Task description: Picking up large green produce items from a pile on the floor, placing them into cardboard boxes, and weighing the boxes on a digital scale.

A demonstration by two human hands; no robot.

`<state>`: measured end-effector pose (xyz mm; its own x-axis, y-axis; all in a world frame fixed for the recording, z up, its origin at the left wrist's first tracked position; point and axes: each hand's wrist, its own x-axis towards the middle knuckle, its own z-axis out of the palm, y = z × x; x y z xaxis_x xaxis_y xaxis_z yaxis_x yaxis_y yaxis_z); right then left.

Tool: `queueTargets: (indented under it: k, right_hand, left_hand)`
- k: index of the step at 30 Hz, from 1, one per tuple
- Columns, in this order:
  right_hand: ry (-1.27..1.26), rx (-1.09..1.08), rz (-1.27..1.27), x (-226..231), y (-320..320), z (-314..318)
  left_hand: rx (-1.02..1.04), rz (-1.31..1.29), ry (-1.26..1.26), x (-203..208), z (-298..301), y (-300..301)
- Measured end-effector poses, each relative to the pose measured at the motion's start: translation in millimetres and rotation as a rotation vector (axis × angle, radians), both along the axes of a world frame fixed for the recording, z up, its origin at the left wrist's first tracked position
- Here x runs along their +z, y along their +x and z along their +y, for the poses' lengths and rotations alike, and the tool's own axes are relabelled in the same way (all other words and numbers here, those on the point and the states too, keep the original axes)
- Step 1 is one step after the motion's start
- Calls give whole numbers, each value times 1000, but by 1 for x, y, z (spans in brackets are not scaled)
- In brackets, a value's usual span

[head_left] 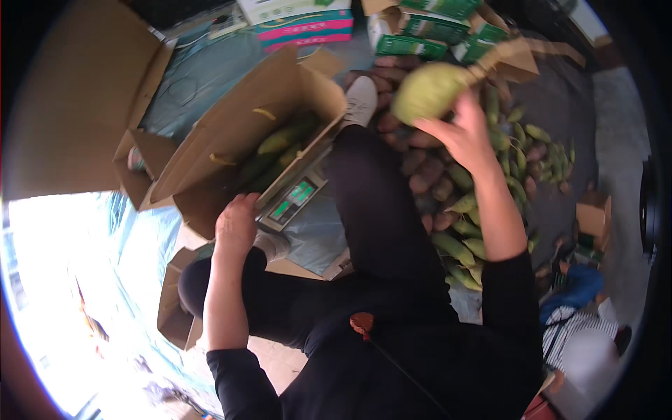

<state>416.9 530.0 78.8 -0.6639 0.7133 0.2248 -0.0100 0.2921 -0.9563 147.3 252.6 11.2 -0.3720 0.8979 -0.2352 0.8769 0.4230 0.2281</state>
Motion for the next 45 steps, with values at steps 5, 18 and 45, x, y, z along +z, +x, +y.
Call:
queueTargets:
  k: [5, 18, 45]
  right_hand:
    - [470, 167, 110, 30, -115, -24]
    - [504, 410, -559, -16, -151, -46]
    - [-659, -757, -711, -330, 204, -121]
  left_hand:
    - [17, -11, -2, -4, -12, -10]
    - [-38, -152, 32, -6, 2, -11]
    - [219, -336, 189, 3, -8, -22]
